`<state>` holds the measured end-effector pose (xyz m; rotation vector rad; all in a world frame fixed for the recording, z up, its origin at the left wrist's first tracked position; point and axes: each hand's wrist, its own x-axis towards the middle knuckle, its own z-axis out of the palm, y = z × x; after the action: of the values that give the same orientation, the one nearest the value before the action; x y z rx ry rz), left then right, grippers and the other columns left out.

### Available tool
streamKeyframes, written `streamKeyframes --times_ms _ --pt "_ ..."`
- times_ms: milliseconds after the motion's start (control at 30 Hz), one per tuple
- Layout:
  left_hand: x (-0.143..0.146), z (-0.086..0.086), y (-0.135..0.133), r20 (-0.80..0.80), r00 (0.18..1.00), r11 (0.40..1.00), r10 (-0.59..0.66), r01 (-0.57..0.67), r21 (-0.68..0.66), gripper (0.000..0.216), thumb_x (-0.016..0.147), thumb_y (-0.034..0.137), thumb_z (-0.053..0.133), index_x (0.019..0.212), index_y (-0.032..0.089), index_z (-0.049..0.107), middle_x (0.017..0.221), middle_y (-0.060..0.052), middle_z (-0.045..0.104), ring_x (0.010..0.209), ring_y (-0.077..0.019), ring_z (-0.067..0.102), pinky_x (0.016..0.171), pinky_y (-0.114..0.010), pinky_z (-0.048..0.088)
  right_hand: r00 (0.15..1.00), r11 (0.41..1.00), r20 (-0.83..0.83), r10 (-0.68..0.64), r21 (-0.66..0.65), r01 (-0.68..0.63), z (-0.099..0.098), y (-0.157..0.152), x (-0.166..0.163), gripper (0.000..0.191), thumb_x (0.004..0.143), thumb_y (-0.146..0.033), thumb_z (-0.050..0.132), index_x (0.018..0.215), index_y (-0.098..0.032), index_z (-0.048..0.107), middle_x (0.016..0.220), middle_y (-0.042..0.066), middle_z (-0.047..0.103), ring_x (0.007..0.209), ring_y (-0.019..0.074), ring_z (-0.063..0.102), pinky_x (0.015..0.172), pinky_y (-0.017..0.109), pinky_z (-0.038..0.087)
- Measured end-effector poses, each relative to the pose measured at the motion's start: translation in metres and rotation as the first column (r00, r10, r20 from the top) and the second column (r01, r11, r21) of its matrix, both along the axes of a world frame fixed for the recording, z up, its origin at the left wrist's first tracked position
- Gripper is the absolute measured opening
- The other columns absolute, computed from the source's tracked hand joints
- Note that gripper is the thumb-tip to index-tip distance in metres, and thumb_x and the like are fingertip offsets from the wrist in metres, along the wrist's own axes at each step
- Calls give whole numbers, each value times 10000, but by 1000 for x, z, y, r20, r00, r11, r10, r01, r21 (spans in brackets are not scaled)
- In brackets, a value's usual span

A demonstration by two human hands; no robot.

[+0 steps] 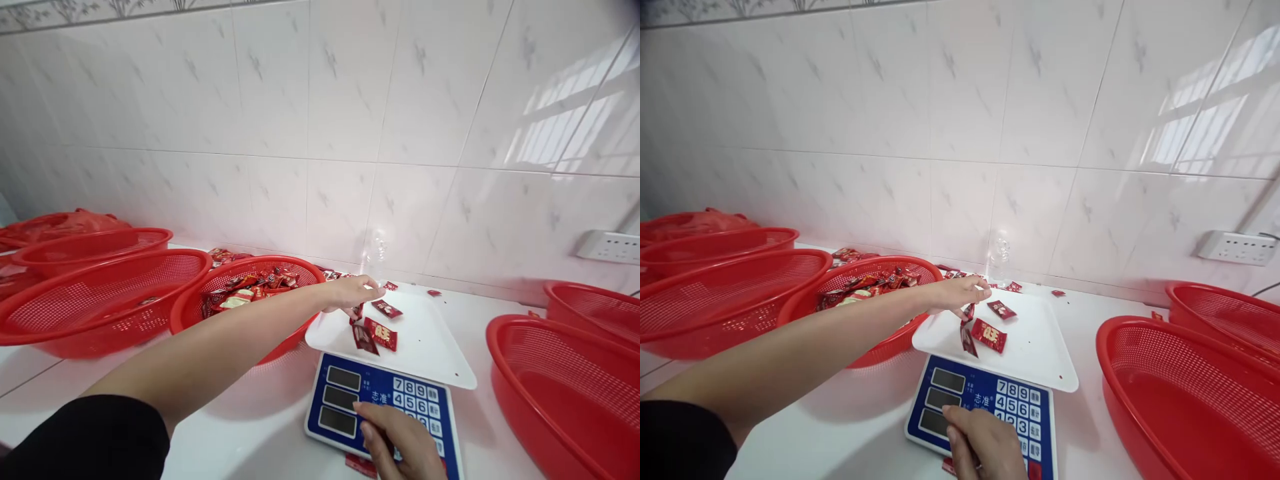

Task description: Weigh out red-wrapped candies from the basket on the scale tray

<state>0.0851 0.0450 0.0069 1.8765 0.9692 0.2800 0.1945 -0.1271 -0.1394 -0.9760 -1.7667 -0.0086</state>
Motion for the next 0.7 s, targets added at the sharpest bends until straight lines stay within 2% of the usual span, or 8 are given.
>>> streamKeyframes --times_ms 133,267,333,400,500,567,633,700 --pt "-2 -3 -1 20 1000 1000 -5 5 -13 624 719 603 571 1185 204 456 1346 -150 413 1211 -279 399 741 -312 527 1000 1000 5 13 11 -13 -2 1 1 211 863 -263 500 1043 -280 611 841 30 725 715 172 691 585 221 532" --pt "-6 -6 5 -59 998 999 28 -25 39 624 751 616 527 1210 201 443 1347 -147 425 1184 -266 446 756 -312 519 996 995 -4 94 -22 -94 -1 4 2 228 870 -238 480 1062 -254 602 800 33 713 677 147 673 584 206 524" --pt "-7 -9 7 -111 993 995 28 -16 103 600 768 612 506 1203 201 463 1313 -133 474 1141 -258 491 805 -338 501 994 992 5 112 -66 -111 2 5 4 247 874 -220 468 1088 -233 592 816 43 706 691 140 665 601 207 524" --pt "-10 -13 1 -108 994 967 27 1 253 533 792 561 508 1180 196 494 1286 -108 510 1137 -245 497 903 -359 447 994 987 23 106 -124 -103 7 4 7 255 876 -205 468 1102 -223 586 844 42 702 726 136 664 640 214 529" --pt "-23 -18 -31 28 999 874 31 -41 485 360 849 440 486 1116 205 540 1246 -60 546 1156 -209 481 966 -335 390 993 978 41 106 -184 -97 15 2 12 240 875 -182 474 1080 -216 593 874 35 701 776 139 661 690 234 528" --pt "-39 -22 -69 89 996 873 1 -44 487 278 888 409 433 1030 212 570 1108 -35 615 1036 -173 555 879 -291 446 994 977 33 103 -192 -95 19 1 15 230 876 -175 475 1071 -208 591 878 41 699 772 145 655 676 246 522" --pt "-53 -31 -111 67 988 905 -142 103 413 236 914 362 402 958 221 586 950 -6 652 851 -128 607 757 -239 488 997 979 -5 78 -187 -77 22 -1 17 226 874 -170 483 1069 -209 589 857 34 695 727 136 649 639 240 515" --pt "-60 -51 -148 -17 944 849 -330 305 431 189 882 337 489 996 225 591 958 -8 654 852 -125 608 778 -223 489 997 981 -52 54 -183 -63 23 -2 19 227 867 -160 495 1064 -220 589 822 12 690 681 117 643 609 222 510"
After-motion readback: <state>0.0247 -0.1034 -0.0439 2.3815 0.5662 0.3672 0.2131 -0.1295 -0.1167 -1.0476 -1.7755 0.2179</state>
